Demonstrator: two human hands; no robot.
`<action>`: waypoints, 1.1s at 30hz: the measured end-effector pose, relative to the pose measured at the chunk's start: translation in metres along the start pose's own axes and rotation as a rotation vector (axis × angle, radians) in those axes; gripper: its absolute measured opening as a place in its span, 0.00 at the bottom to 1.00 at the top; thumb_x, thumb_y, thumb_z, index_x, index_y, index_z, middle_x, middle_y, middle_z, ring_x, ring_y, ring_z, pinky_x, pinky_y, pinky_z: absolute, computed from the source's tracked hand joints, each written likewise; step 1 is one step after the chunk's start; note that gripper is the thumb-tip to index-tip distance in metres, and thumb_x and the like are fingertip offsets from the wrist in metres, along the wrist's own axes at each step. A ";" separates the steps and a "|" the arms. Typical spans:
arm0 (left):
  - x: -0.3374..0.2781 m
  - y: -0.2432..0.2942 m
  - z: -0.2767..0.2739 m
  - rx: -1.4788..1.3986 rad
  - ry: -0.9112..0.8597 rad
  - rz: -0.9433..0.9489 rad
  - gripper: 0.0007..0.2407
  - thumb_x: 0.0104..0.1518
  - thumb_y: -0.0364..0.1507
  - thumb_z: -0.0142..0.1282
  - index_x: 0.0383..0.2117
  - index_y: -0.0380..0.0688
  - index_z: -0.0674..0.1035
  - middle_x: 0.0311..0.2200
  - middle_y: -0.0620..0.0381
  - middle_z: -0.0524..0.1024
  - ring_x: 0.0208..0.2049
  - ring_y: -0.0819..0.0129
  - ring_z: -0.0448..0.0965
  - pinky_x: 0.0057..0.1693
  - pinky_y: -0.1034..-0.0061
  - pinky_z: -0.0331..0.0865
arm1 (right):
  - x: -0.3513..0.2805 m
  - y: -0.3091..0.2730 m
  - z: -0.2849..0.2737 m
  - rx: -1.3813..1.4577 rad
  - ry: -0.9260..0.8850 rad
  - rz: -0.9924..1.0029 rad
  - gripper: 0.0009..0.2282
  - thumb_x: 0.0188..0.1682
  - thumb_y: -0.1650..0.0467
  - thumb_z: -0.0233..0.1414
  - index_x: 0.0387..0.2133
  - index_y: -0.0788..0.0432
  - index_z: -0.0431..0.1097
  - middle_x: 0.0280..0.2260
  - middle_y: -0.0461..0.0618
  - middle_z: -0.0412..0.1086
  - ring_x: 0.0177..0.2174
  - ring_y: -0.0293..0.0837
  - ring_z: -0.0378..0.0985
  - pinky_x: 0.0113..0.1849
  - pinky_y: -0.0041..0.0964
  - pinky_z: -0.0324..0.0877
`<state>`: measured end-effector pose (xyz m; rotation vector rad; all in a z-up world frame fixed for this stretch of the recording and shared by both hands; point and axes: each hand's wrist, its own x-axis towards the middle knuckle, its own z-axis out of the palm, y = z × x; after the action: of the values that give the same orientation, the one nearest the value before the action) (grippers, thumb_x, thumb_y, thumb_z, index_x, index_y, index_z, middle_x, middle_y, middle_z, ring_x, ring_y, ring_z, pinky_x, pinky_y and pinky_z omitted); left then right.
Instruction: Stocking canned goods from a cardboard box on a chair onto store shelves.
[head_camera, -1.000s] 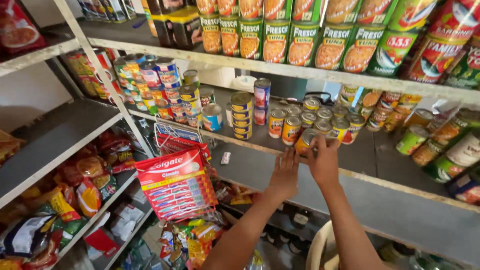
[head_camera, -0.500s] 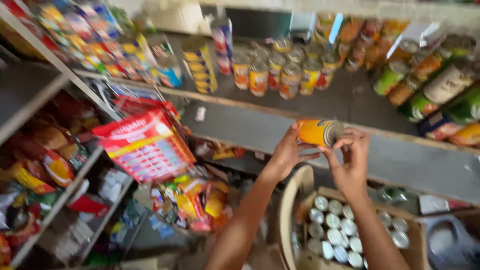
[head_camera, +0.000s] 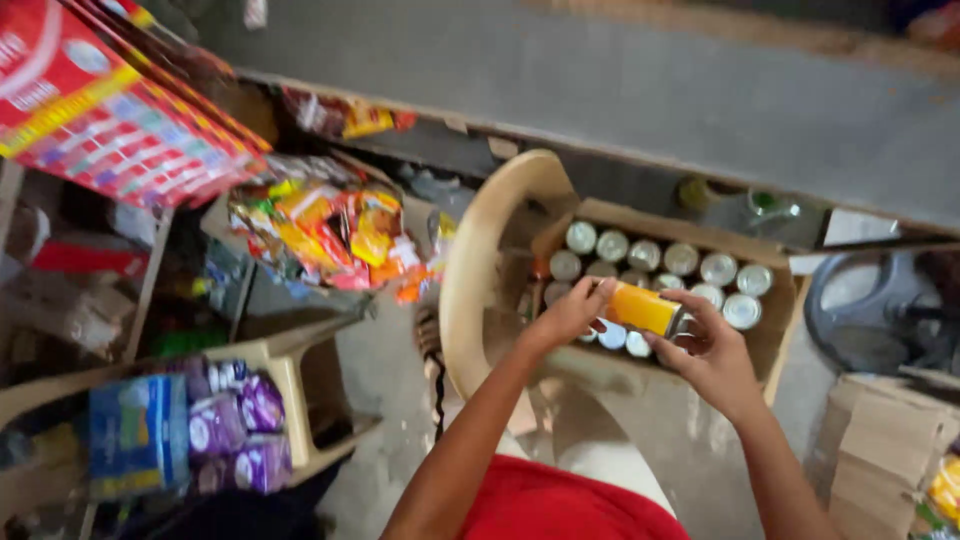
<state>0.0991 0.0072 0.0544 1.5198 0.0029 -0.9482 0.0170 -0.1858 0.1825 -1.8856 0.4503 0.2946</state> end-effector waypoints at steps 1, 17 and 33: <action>-0.003 -0.025 0.009 -0.009 0.005 -0.025 0.25 0.65 0.52 0.40 0.58 0.47 0.72 0.42 0.51 0.78 0.34 0.60 0.78 0.40 0.69 0.73 | -0.003 0.021 0.004 0.002 -0.017 0.021 0.27 0.43 0.73 0.62 0.59 0.53 0.66 0.33 0.48 0.74 0.30 0.35 0.76 0.31 0.33 0.71; -0.040 -0.138 0.035 1.335 0.090 -0.010 0.39 0.54 0.30 0.53 0.70 0.26 0.46 0.73 0.35 0.30 0.74 0.42 0.26 0.73 0.46 0.30 | 0.054 0.155 0.108 -0.491 0.098 -0.002 0.32 0.35 0.57 0.69 0.48 0.61 0.64 0.40 0.63 0.74 0.39 0.62 0.79 0.40 0.52 0.74; -0.053 -0.120 0.017 1.329 0.022 0.023 0.42 0.50 0.29 0.57 0.71 0.31 0.46 0.74 0.40 0.30 0.75 0.48 0.28 0.71 0.39 0.31 | 0.068 0.218 0.108 0.122 0.138 0.203 0.10 0.45 0.71 0.62 0.36 0.65 0.73 0.31 0.52 0.77 0.30 0.41 0.79 0.34 0.41 0.77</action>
<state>-0.0075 0.0464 -0.0133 2.7121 -0.7574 -0.9308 -0.0174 -0.1629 -0.0671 -1.7496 0.7397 0.2657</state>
